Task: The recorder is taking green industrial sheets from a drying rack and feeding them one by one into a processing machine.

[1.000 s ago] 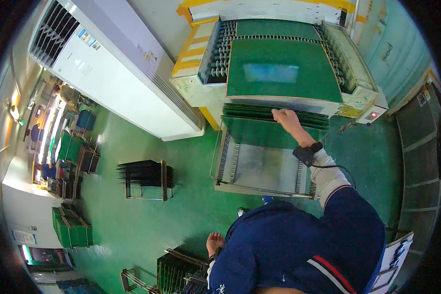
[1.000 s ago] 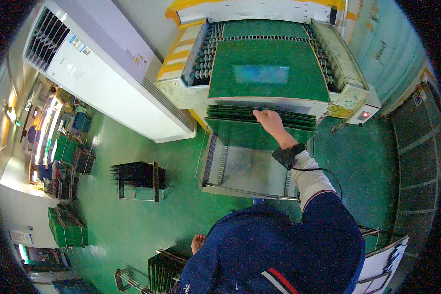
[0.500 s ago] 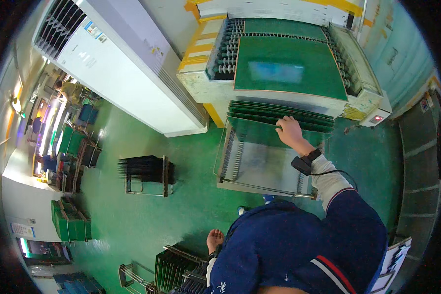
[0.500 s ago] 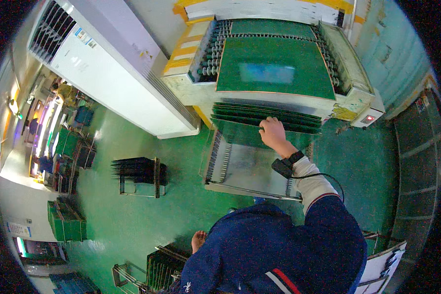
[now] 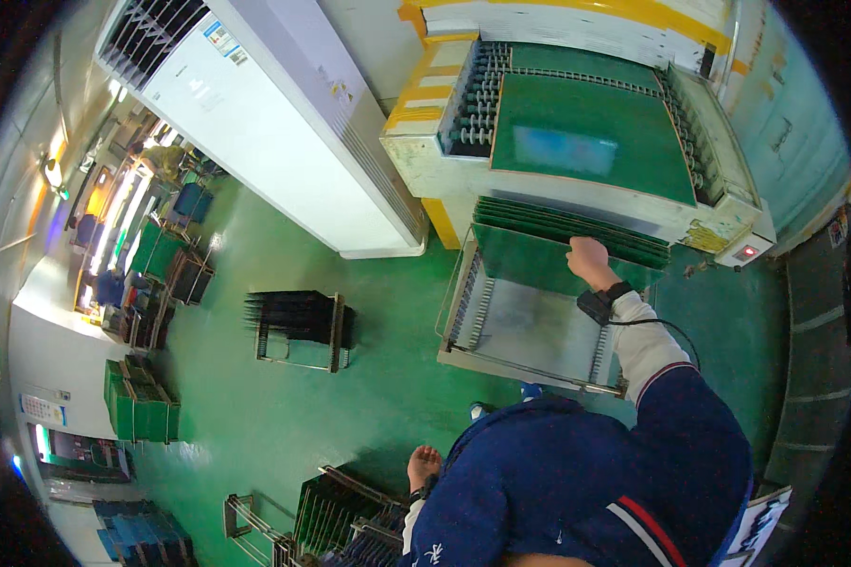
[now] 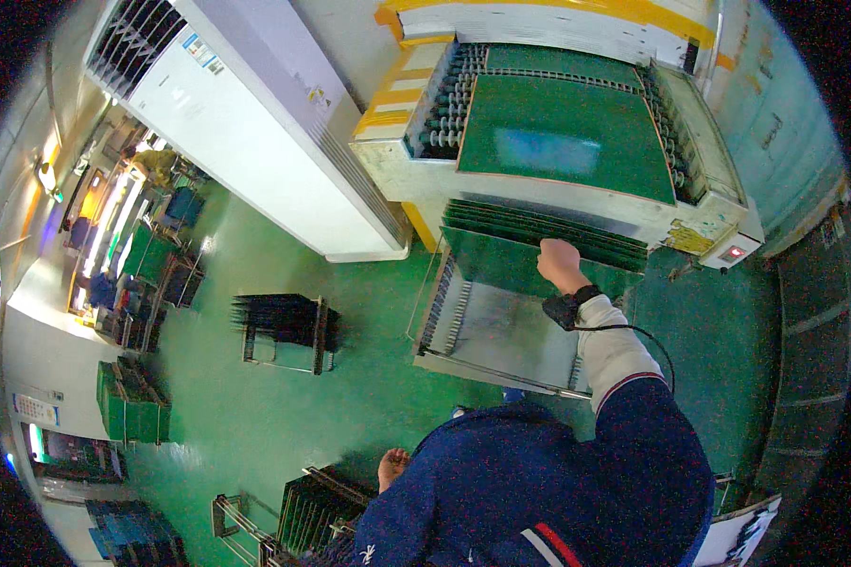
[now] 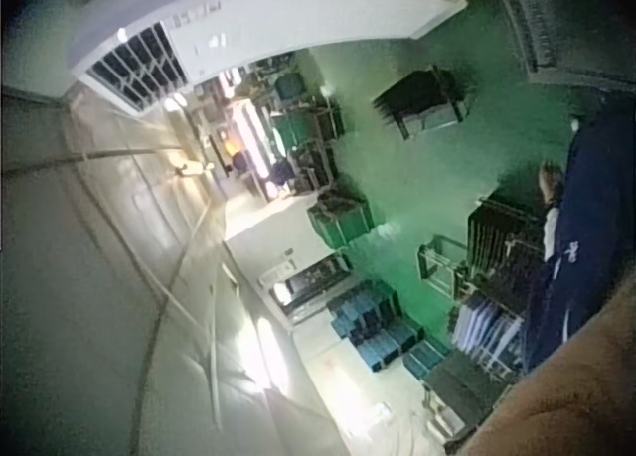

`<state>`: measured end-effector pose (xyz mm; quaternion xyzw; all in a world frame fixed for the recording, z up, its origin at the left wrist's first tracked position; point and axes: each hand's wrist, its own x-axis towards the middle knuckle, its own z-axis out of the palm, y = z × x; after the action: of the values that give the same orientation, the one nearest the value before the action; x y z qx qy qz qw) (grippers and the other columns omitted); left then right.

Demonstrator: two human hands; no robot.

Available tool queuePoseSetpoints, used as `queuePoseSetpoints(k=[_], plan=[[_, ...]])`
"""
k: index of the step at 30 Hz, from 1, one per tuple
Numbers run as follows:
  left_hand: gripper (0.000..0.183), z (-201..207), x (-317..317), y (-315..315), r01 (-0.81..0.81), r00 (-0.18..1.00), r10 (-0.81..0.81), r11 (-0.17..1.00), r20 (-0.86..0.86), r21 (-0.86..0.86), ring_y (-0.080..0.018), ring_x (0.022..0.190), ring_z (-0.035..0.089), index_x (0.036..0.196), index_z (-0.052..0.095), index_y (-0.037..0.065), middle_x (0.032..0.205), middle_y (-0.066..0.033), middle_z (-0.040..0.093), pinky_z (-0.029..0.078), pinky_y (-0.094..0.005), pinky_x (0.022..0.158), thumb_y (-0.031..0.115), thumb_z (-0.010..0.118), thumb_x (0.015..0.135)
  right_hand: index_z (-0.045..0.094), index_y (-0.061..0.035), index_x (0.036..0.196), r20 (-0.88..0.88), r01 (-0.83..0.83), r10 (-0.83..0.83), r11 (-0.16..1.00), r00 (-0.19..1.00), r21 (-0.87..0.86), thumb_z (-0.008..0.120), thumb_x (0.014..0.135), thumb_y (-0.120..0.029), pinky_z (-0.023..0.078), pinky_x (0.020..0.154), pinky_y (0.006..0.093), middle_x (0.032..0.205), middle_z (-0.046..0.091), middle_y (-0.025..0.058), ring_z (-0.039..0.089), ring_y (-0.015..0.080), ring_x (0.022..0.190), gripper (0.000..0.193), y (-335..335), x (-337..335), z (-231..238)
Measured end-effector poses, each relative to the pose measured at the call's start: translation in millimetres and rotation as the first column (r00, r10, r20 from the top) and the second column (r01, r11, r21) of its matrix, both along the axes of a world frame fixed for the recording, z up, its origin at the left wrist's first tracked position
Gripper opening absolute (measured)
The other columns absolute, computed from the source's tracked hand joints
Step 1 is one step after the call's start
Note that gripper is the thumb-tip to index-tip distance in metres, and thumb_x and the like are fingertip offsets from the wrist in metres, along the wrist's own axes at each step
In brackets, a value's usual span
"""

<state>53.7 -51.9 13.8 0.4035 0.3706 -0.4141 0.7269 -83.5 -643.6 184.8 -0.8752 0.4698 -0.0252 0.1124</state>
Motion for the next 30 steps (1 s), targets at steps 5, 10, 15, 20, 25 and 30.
queuePoseSetpoints(k=[5,10,15,20,25,30], plan=[[0.017,-8,0,6,0.088,0.993,-0.068,0.966,0.092,-0.241,-0.0197,0.069,0.049,0.075,0.049,0.010,0.069,-0.0028,0.050,0.041,-0.0314,0.065,0.021,0.044,0.087,0.056,-0.0037,0.075,0.032,0.000,0.002,0.998,0.999,-0.058,0.062,0.071,-0.021,0.044,0.064,0.0456,0.075,0.059,0.0160,0.057,0.0355,0.076,0.019,2,-2,0],[0.014,1,-2,3,0.018,0.999,-0.017,0.999,0.045,-0.029,-0.0188,0.069,0.048,0.074,0.048,0.011,0.069,-0.0020,0.050,0.040,-0.0305,0.065,0.018,0.046,0.086,0.057,-0.0043,0.068,0.132,0.015,0.010,0.982,0.991,-0.188,0.059,0.069,-0.019,0.044,0.057,0.0443,0.068,0.059,0.0153,0.058,0.0333,0.068,0.015,18,-1,-2],[0.012,9,3,-2,0.022,0.999,-0.023,0.999,0.026,0.027,-0.0192,0.066,0.048,0.074,0.048,0.011,0.069,-0.0018,0.050,0.041,-0.0321,0.063,0.016,0.047,0.084,0.055,-0.0035,0.075,0.077,0.039,-0.030,0.992,0.997,-0.122,0.060,0.071,-0.021,0.044,0.061,0.0452,0.073,0.059,0.0148,0.058,0.0335,0.073,0.019,18,-1,0],[0.012,-6,7,9,0.005,0.999,-0.008,0.996,-0.037,-0.085,-0.0183,0.063,0.046,0.074,0.047,0.011,0.069,-0.0015,0.049,0.041,-0.0324,0.061,0.016,0.046,0.085,0.055,-0.0035,0.075,0.082,0.046,-0.033,0.987,0.996,-0.155,0.060,0.071,-0.021,0.044,0.060,0.0451,0.071,0.060,0.0149,0.058,0.0329,0.072,0.019,24,0,-1],[0.015,24,1,-7,-0.029,0.999,0.032,0.994,-0.034,0.102,-0.0163,0.059,0.042,0.071,0.044,0.011,0.065,-0.0004,0.044,0.040,-0.0312,0.060,0.015,0.044,0.086,0.055,-0.0041,0.075,0.091,0.052,-0.036,0.983,0.995,-0.177,0.059,0.071,-0.021,0.043,0.062,0.0464,0.071,0.060,0.0141,0.058,0.0331,0.072,0.017,20,-1,-4],[0.016,12,1,4,-0.011,1.000,0.011,1.000,-0.016,0.007,-0.0161,0.060,0.042,0.071,0.043,0.011,0.065,-0.0001,0.044,0.040,-0.0306,0.060,0.015,0.045,0.086,0.055,-0.0045,0.074,0.081,0.054,-0.041,0.985,0.996,-0.166,0.059,0.071,-0.020,0.043,0.062,0.0460,0.072,0.060,0.0137,0.058,0.0326,0.073,0.016,19,2,-1]])
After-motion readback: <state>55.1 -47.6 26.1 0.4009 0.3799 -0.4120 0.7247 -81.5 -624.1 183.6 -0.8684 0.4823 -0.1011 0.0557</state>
